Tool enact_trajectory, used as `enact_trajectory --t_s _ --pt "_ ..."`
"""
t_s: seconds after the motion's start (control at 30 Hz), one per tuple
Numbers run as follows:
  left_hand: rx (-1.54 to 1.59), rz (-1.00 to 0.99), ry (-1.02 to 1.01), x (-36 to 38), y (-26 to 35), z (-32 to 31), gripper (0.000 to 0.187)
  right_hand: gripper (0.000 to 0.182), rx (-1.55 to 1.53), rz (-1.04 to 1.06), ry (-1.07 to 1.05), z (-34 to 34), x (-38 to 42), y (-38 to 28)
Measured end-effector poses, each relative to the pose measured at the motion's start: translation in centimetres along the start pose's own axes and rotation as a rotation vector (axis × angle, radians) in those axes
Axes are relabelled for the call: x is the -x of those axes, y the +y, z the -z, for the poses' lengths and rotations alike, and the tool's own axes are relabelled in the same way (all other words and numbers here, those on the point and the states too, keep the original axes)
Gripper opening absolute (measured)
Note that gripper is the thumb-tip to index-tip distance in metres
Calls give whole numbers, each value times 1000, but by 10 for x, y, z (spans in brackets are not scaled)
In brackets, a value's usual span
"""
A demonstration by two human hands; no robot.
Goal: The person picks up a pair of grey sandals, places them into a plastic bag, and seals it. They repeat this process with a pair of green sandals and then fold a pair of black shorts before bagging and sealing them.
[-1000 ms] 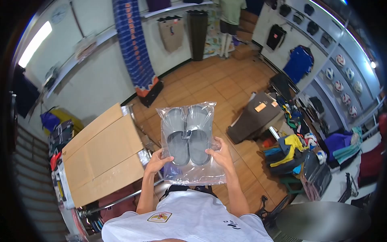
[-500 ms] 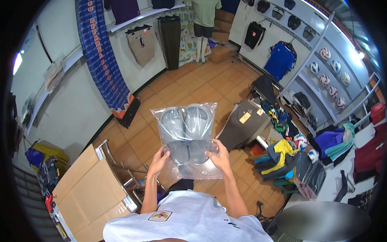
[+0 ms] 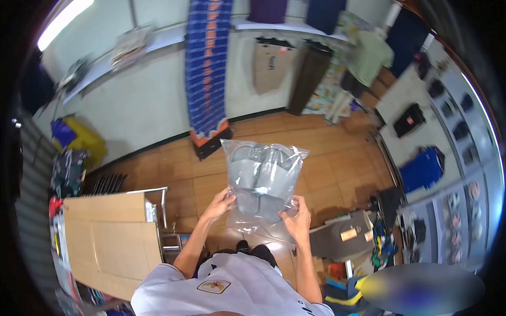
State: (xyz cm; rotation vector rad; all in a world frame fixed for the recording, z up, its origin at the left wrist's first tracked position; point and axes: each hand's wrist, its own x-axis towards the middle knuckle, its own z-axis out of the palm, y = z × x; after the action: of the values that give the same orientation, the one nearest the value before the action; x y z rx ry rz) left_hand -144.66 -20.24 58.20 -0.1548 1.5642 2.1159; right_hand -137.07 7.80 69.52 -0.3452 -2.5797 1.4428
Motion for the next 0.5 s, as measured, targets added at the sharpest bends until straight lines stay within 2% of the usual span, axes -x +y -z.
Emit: enact_trajectory --t_s 0.1,0.13,0.27,0.37,0.43,0.5 --pt "123 -81 58 -20 -5 33 44 60 53 99 -55 -39 -50 1" --pt "147 -97 145 -20 0 38 41 58 64 154 -64 -53 -65 -4" --pt "202 -145 275 -39 8 80 38 51 -80 200 -195 -103 -129 -32" --pt "294 -194 471 -48 45 96 35 48 -87 361 -286 -150 -187 -46" --pt "373 -251 489 -63 60 121 36 47 -60 517 -323 -180 -229 -61" --pt "458 -307 514 -80 79 143 36 45 -65 574 -407 -210 -269 -83"
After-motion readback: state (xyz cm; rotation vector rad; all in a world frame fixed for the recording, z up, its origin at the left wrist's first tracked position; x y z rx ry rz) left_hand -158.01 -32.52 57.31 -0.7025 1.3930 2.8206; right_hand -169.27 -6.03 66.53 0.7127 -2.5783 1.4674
